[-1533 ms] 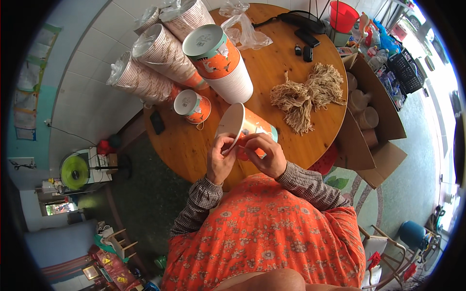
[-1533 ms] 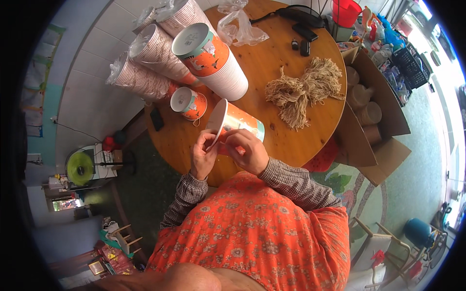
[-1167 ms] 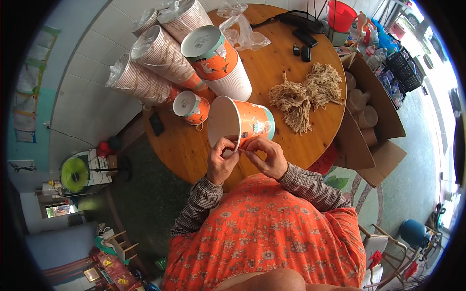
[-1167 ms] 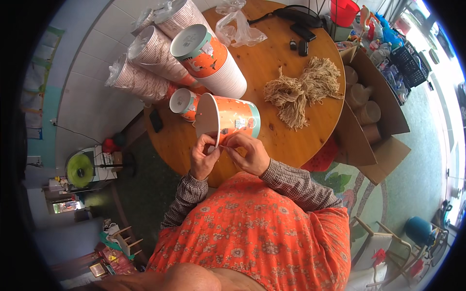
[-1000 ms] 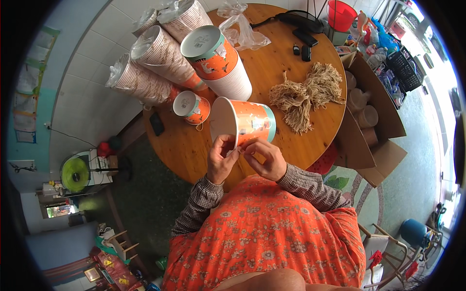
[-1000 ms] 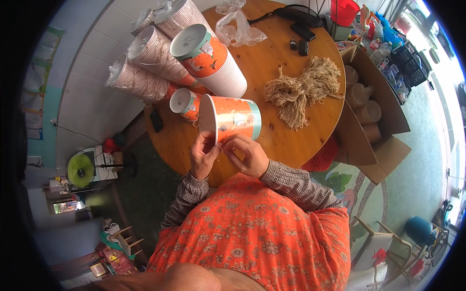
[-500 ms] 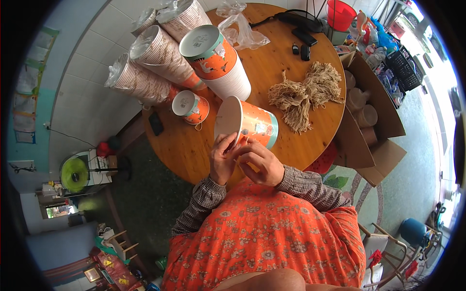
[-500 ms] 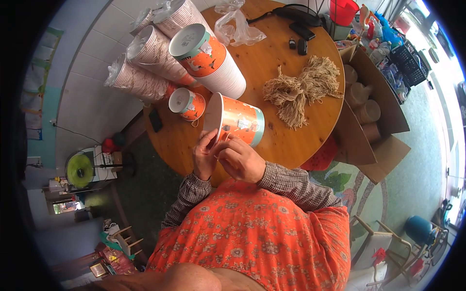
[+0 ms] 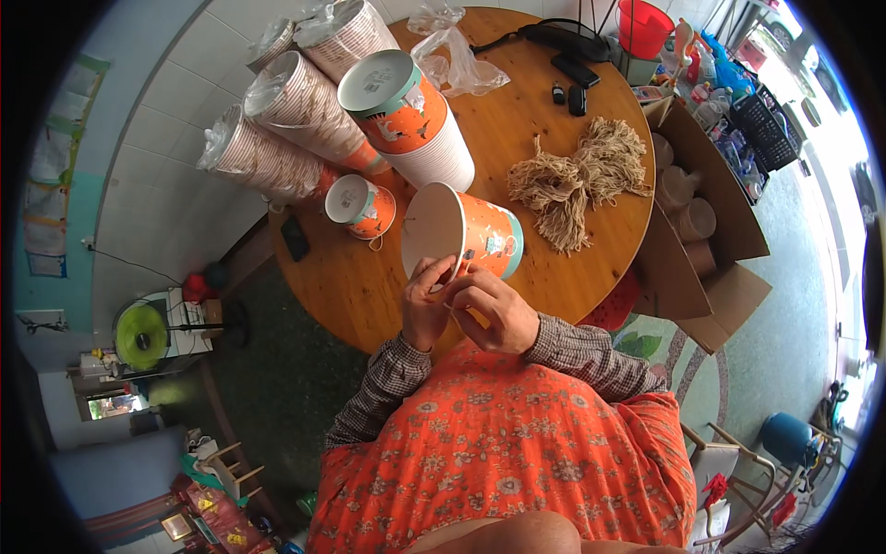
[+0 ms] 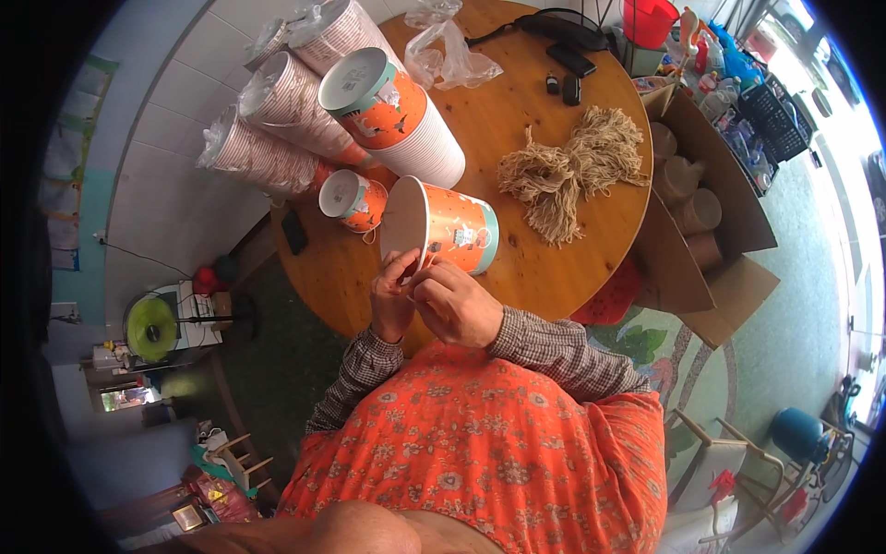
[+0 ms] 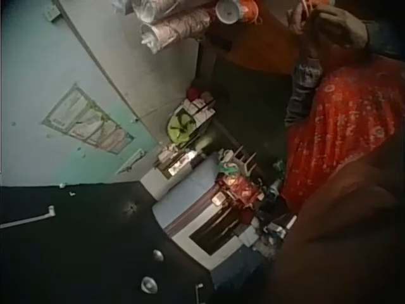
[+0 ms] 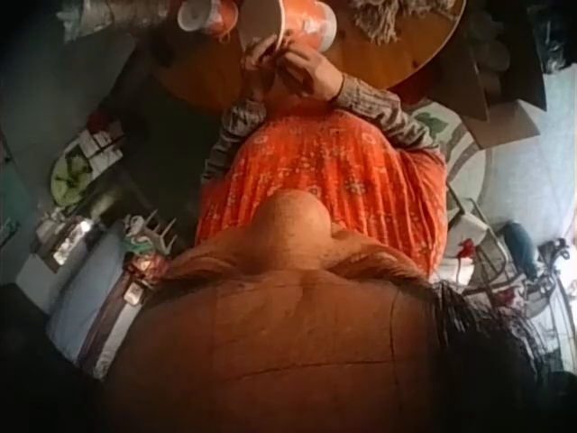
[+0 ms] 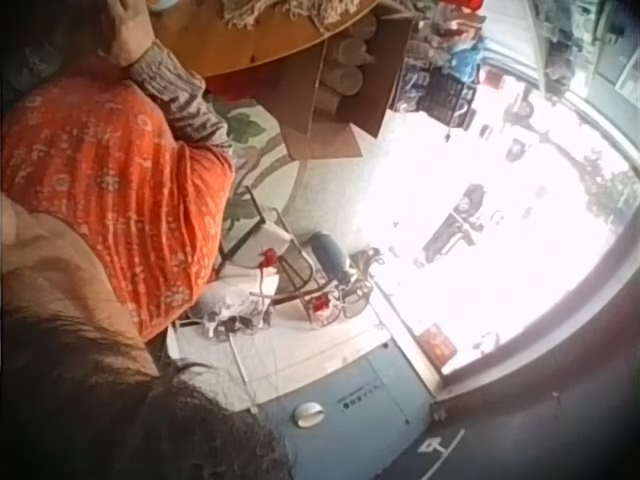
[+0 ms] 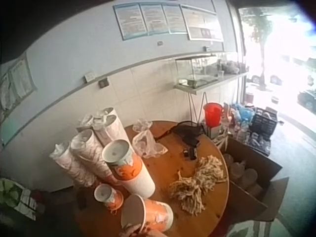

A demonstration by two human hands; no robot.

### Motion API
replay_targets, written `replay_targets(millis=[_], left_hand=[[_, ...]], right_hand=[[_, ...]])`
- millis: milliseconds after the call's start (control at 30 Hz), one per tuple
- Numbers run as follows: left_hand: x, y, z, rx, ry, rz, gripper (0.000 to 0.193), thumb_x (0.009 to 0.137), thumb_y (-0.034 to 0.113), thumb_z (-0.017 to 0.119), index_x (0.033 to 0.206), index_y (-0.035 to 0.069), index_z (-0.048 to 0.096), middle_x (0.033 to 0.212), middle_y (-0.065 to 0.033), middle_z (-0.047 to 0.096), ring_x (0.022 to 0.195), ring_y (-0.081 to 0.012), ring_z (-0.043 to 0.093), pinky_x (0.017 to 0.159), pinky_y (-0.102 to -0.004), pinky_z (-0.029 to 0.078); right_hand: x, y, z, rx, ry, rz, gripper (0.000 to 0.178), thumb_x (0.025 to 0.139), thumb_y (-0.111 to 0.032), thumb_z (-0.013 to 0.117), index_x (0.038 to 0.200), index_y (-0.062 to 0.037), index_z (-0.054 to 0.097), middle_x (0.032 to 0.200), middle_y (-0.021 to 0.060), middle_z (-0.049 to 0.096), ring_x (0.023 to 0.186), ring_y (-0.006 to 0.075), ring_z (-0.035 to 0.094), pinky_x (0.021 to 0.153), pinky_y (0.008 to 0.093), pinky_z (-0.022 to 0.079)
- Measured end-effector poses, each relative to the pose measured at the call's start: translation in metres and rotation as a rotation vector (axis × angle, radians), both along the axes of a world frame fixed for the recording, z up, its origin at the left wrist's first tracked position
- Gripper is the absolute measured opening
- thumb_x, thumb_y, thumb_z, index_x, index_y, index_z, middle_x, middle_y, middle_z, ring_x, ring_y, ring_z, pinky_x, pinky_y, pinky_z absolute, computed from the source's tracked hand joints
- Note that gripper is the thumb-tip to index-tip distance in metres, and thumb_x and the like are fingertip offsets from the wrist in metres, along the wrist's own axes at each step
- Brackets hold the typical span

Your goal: Threading thick cord handles through holes in paper buckets for packaging.

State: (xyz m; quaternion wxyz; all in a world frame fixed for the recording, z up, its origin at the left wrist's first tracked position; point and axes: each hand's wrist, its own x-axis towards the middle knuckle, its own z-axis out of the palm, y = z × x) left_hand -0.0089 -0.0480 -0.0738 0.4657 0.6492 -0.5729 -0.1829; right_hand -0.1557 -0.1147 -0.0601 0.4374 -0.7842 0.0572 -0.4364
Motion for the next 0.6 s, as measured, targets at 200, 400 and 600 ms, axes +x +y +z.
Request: replay_targets(millis=[200, 400, 600], left_hand=[[0.002, -0.002, -0.004, 0.069, 0.138, -0.056, 0.027, 0.078, 0.001, 0.065, 0.105, 0.000, 0.061, 0.092, -0.0057, 0.057, 0.082, -0.0138, 0.060, 0.072, -0.0238, 0.049], [0.012, 0.003, -0.024, 0.050, 0.357, -0.042, 0.017, 0.080, -0.001, 0.062, 0.097, -0.001, 0.061, 0.089, -0.0037, 0.057, 0.078, -0.0104, 0.059, 0.069, -0.0219, 0.048], [0.004, 0.002, -0.008, 0.157, 0.256, 0.082, 0.010, 0.080, 0.000, 0.063, 0.088, -0.001, 0.058, 0.084, -0.0028, 0.055, 0.070, -0.0093, 0.055, 0.061, -0.0221, 0.045]], right_hand=[[-0.005, -0.007, -0.005, 0.053, 0.074, 0.048, 0.018, 0.075, 0.005, 0.060, 0.089, -0.0010, 0.051, 0.097, 0.0123, 0.056, 0.089, 0.0283, 0.056, 0.077, 0.0341, 0.047], [-0.009, -0.013, -0.010, 0.267, 0.037, 0.035, 0.012, 0.078, 0.005, 0.057, 0.087, -0.0006, 0.050, 0.093, 0.0138, 0.059, 0.086, 0.0264, 0.060, 0.076, 0.0322, 0.049], [-0.006, -0.010, -0.019, 0.315, 0.127, -0.296, 0.011, 0.077, 0.002, 0.061, 0.085, 0.0003, 0.053, 0.090, 0.0120, 0.057, 0.083, 0.0251, 0.059, 0.074, 0.0320, 0.048]])
